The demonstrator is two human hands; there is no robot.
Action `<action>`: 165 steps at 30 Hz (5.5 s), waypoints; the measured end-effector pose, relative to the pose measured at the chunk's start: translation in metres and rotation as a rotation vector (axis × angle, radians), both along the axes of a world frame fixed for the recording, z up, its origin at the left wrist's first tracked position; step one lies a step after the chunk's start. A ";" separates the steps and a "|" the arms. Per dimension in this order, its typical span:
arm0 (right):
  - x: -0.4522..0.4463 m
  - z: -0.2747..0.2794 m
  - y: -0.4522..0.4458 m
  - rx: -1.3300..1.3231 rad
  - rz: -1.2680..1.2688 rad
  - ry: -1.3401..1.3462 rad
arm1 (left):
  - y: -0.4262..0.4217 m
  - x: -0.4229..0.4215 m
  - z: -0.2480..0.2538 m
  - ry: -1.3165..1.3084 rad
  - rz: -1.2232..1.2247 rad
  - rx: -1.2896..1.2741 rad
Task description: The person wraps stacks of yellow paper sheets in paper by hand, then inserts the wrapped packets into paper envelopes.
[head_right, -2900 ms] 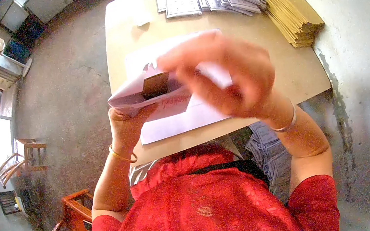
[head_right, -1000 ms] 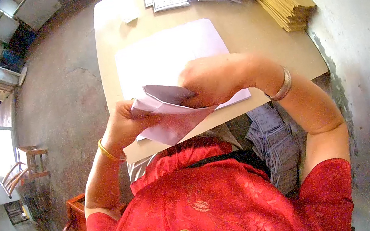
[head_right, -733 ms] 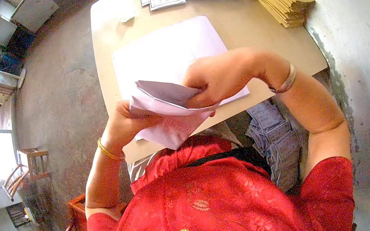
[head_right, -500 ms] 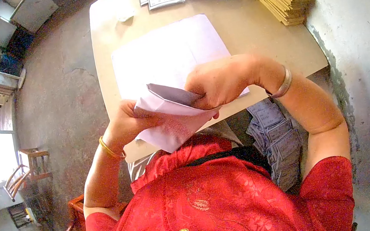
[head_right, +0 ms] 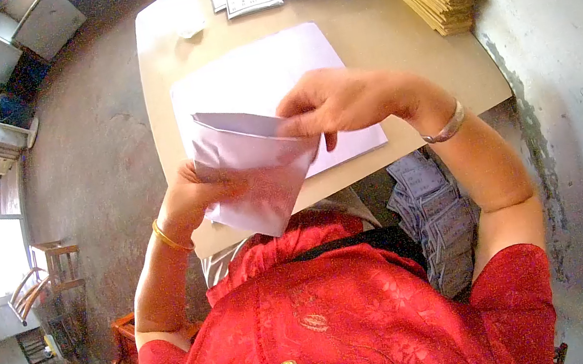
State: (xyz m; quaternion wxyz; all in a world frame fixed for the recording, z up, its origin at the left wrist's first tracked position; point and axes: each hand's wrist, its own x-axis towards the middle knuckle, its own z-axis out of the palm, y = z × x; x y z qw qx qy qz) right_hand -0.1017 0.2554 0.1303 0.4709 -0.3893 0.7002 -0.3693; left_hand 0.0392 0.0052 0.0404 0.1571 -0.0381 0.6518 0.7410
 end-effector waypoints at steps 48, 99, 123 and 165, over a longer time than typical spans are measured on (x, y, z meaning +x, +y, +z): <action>-0.068 -0.145 -0.118 -0.047 0.271 1.261 | 0.028 -0.021 -0.071 0.830 -0.413 -1.274; -0.090 -0.115 -0.036 -0.506 -1.048 -0.170 | 0.005 -0.010 -0.065 0.625 -0.010 -0.739; -0.216 -0.029 0.184 -0.017 -1.124 1.561 | 0.013 -0.013 -0.058 0.578 -0.124 -0.932; -0.128 -0.032 0.055 -0.112 -0.820 1.530 | 0.008 -0.012 -0.063 0.603 -0.099 -0.942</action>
